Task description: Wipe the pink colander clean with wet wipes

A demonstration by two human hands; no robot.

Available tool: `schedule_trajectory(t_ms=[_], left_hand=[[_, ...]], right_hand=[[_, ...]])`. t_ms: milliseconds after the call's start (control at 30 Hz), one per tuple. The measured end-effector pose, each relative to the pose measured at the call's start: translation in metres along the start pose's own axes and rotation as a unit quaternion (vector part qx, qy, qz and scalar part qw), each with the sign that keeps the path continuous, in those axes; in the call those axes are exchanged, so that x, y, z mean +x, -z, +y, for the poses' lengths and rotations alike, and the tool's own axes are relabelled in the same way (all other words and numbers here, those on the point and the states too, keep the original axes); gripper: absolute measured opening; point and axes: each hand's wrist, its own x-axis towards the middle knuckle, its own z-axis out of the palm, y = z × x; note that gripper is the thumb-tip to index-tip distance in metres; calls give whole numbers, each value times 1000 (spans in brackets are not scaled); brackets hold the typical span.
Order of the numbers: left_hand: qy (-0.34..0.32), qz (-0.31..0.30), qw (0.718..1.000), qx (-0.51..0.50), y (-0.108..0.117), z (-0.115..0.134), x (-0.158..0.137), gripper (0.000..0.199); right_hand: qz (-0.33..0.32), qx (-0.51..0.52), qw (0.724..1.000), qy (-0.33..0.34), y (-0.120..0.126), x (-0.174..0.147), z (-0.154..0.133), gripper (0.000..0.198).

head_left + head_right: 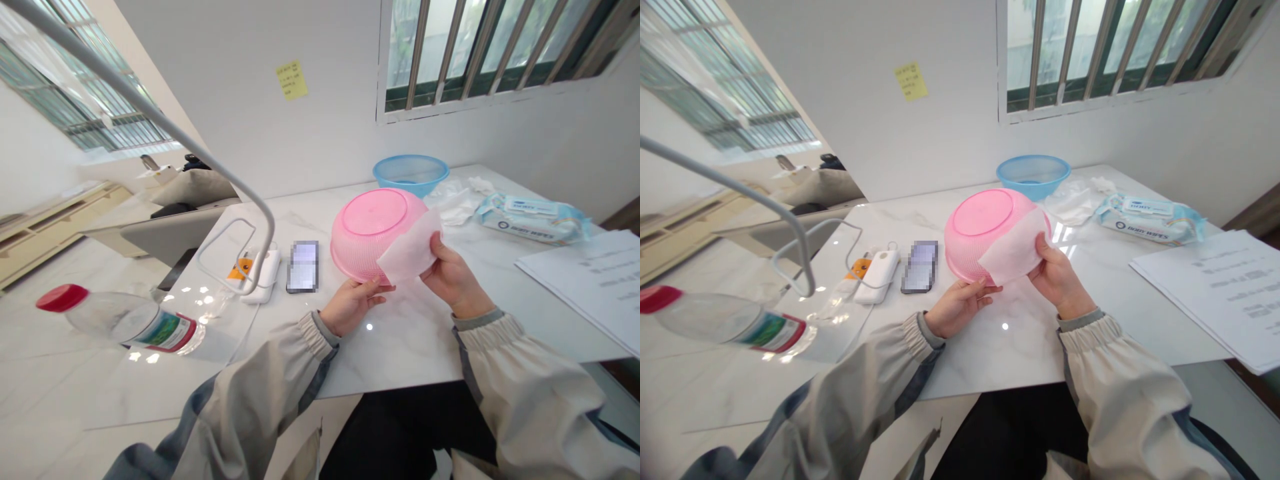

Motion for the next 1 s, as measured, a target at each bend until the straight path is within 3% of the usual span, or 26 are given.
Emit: schedule_trajectory(t_ms=[433,733,1000], left_hand=[[4,-5,1000,5,-8,-3,-4,43],[55,-1,995,-88,-9,2,-7,13],[75,-38,989,-121,-9,5,-8,24]], right_hand=[[-5,26,1000,-1,2,4,4,35],[-14,2,1000,-19,-4,-2,2,45],[-17,-9,1000,-23,-9,-5,-1,46]])
